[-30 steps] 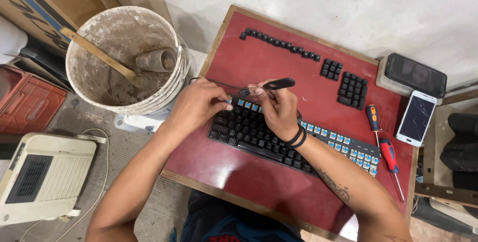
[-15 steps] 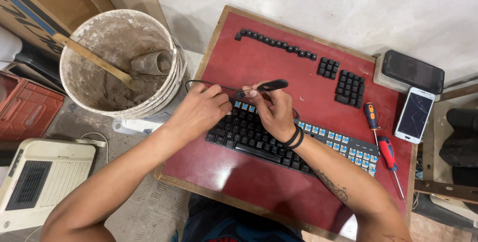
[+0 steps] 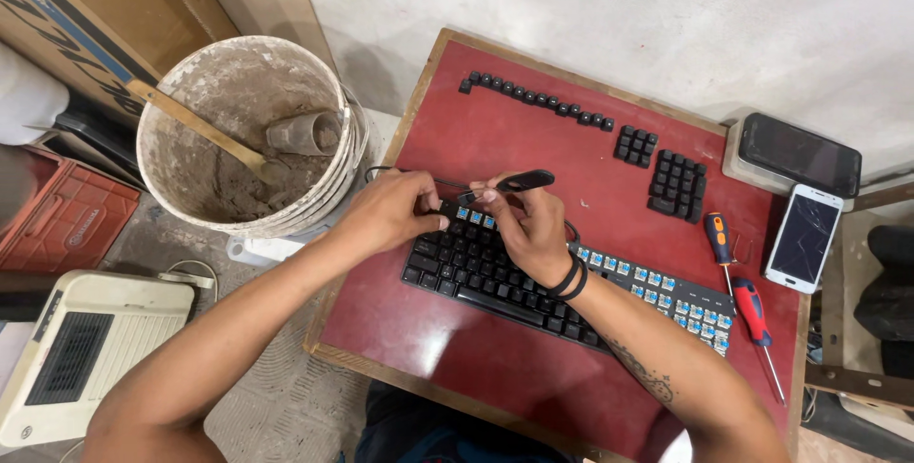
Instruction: The person uses a keycap puller to remove keycaps from a black mechanical keyboard. They systematically lift each keycap and place it on the red work surface, working across the keyboard from right to left.
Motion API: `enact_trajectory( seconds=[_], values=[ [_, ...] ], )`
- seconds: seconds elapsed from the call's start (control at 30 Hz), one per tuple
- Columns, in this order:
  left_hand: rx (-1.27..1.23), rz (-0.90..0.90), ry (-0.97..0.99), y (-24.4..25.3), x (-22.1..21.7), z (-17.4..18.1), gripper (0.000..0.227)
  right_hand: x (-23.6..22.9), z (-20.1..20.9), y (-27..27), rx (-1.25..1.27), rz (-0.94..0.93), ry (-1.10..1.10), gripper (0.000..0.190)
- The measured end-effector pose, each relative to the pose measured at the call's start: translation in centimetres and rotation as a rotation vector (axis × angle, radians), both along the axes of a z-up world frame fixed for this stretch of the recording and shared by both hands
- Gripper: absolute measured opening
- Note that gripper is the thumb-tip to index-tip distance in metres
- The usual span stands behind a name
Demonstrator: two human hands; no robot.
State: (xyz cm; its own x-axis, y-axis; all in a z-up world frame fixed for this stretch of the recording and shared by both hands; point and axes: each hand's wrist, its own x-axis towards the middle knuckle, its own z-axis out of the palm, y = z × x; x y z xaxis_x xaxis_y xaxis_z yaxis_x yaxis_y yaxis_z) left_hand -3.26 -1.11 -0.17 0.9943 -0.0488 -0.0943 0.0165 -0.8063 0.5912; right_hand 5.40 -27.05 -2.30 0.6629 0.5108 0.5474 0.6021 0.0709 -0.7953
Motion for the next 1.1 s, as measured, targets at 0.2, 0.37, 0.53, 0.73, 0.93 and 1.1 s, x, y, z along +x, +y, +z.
enact_trajectory(
  seconds=[0.2,0.37,0.53,0.73,0.93,1.1],
  values=[
    [0.143,0.006,0.095,-0.8,0.0,2.6,0.032,-0.4,0.4,0.3,-0.02,0.004,-0.001,0.014],
    [0.101,-0.016,-0.151,-1.7,-0.5,2.2,0.039,-0.9,1.9,0.7,-0.036,0.005,-0.039,0.013],
    [0.271,-0.058,-0.456,-2.3,-0.6,0.1,0.031,-1.0,2.5,0.7,-0.063,-0.042,-0.108,0.013],
    [0.269,0.027,-0.487,-3.6,-0.1,1.4,0.024,-0.7,2.8,0.4,-0.06,-0.067,-0.123,0.011],
    [-0.042,0.137,-0.399,-3.9,0.4,1.6,0.025,-0.3,2.4,0.2,-0.046,-0.095,-0.067,0.011],
    [0.169,0.103,-0.558,-4.2,0.8,0.6,0.013,0.7,1.0,0.4,-0.011,-0.136,0.003,0.013]
  ],
)
